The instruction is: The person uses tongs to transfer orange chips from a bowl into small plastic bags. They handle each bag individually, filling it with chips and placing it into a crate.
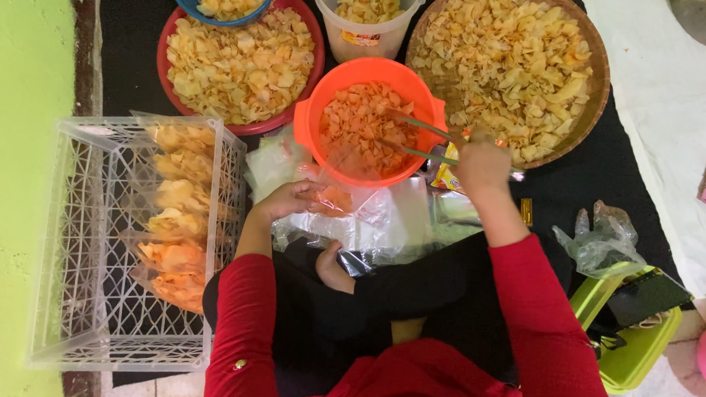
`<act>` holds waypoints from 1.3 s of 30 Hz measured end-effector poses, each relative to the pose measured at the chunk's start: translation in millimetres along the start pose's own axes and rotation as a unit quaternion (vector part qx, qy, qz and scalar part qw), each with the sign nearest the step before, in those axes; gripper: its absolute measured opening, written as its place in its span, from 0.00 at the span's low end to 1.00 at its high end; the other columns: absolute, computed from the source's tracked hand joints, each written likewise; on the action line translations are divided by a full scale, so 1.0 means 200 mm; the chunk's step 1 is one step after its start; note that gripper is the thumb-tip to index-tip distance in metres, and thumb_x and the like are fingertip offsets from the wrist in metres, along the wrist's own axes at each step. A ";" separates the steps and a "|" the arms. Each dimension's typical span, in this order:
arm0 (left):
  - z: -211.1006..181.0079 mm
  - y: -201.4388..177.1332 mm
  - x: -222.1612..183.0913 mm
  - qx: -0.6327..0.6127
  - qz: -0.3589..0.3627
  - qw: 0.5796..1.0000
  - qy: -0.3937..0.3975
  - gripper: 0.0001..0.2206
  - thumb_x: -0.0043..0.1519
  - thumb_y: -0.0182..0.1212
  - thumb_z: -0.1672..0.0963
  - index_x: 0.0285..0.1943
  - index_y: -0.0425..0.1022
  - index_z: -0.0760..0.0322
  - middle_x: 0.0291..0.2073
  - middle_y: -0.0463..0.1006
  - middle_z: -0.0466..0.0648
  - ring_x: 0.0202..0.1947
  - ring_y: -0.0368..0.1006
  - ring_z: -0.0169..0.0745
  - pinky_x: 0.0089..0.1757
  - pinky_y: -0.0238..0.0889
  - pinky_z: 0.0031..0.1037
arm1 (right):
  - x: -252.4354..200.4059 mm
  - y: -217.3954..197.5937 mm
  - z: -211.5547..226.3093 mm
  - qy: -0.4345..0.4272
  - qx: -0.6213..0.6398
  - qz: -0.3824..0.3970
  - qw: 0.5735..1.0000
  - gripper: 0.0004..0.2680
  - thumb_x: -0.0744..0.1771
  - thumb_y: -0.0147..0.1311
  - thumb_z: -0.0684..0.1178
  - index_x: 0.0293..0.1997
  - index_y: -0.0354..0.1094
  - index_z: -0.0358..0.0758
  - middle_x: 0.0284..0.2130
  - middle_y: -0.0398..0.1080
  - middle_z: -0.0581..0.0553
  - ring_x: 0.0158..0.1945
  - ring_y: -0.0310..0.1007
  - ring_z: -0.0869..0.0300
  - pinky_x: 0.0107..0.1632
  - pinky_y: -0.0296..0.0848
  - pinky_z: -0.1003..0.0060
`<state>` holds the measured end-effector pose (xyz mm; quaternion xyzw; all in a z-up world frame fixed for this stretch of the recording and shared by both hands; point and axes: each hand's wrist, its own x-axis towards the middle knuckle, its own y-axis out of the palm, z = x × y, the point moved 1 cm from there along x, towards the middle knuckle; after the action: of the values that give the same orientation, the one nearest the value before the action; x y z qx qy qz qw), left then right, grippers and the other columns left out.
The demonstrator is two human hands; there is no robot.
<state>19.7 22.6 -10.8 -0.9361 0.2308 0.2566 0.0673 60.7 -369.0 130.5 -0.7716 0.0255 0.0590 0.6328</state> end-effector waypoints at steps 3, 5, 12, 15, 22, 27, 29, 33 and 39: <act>0.02 0.01 0.02 0.034 0.008 0.999 0.032 0.23 0.57 0.68 0.60 0.63 0.74 0.56 0.54 0.74 0.48 0.41 0.74 0.34 0.39 0.75 0.19 | 0.17 0.43 -0.02 -0.016 -0.004 -0.079 0.997 0.09 0.65 0.59 0.50 0.48 0.79 0.59 0.41 0.74 0.43 0.40 0.79 0.46 0.39 0.77 0.49; 0.00 0.02 0.00 0.046 0.000 0.998 0.041 0.26 0.54 0.71 0.58 0.64 0.72 0.57 0.56 0.74 0.51 0.46 0.74 0.39 0.44 0.73 0.24 | 0.20 0.46 -0.05 0.018 -0.010 -0.053 0.998 0.07 0.65 0.57 0.48 0.42 0.80 0.55 0.35 0.76 0.44 0.36 0.80 0.47 0.36 0.77 0.50; 0.07 0.13 0.07 0.196 -0.013 0.979 0.057 0.44 0.38 0.83 0.53 0.67 0.65 0.55 0.58 0.73 0.49 0.58 0.71 0.45 0.56 0.66 0.28 | 0.03 0.06 -0.15 0.008 0.132 0.031 0.991 0.12 0.65 0.61 0.55 0.54 0.77 0.59 0.41 0.76 0.37 0.44 0.79 0.36 0.45 0.78 0.42; 0.01 0.16 0.05 0.310 -0.041 0.949 0.040 0.38 0.37 0.83 0.46 0.57 0.67 0.46 0.53 0.77 0.43 0.58 0.72 0.42 0.57 0.64 0.29 | -0.05 -0.08 -0.18 -0.008 0.214 0.052 0.975 0.14 0.65 0.60 0.53 0.57 0.76 0.53 0.45 0.75 0.30 0.49 0.76 0.31 0.50 0.75 0.39; -0.23 0.16 -0.16 0.143 -0.091 0.981 0.093 0.29 0.45 0.79 0.58 0.58 0.75 0.61 0.53 0.79 0.55 0.59 0.72 0.51 0.59 0.63 0.35 | -0.07 -0.15 -0.27 -0.053 0.393 0.086 0.914 0.15 0.62 0.64 0.50 0.53 0.77 0.46 0.45 0.75 0.27 0.48 0.74 0.31 0.48 0.73 0.44; -0.33 0.22 -0.24 -0.020 -0.043 0.987 0.153 0.30 0.47 0.72 0.68 0.62 0.70 0.74 0.61 0.72 0.60 0.62 0.67 0.54 0.57 0.65 0.41 | -0.14 -0.19 -0.30 -0.106 0.479 0.150 0.858 0.15 0.60 0.70 0.46 0.50 0.79 0.38 0.39 0.78 0.29 0.40 0.76 0.45 0.45 0.74 0.55; -0.24 0.17 -0.19 0.001 -0.042 0.986 0.160 0.29 0.48 0.72 0.68 0.61 0.70 0.75 0.58 0.73 0.62 0.60 0.69 0.57 0.55 0.67 0.41 | -0.13 -0.15 -0.32 -0.111 0.470 0.146 0.863 0.15 0.60 0.70 0.46 0.50 0.79 0.38 0.39 0.78 0.28 0.40 0.77 0.43 0.44 0.74 0.54; -0.26 0.14 -0.18 -0.002 -0.028 0.984 0.178 0.27 0.50 0.70 0.69 0.60 0.70 0.77 0.56 0.72 0.61 0.57 0.69 0.54 0.54 0.68 0.41 | -0.09 -0.06 -0.38 -0.106 0.383 0.140 0.907 0.16 0.59 0.70 0.54 0.50 0.80 0.47 0.42 0.79 0.39 0.44 0.78 0.44 0.45 0.74 0.56; -0.33 0.16 -0.22 0.071 -0.047 0.986 0.143 0.30 0.47 0.77 0.64 0.61 0.73 0.70 0.53 0.76 0.57 0.55 0.73 0.51 0.55 0.66 0.36 | -0.14 -0.10 -0.40 -0.085 0.319 0.131 0.935 0.15 0.61 0.66 0.59 0.51 0.80 0.54 0.43 0.79 0.44 0.46 0.78 0.42 0.47 0.74 0.54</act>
<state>1.5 -3.8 67.8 -0.9659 0.2112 0.0997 0.1115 40.0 -445.3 169.0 -0.5111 0.0897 0.1953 0.8322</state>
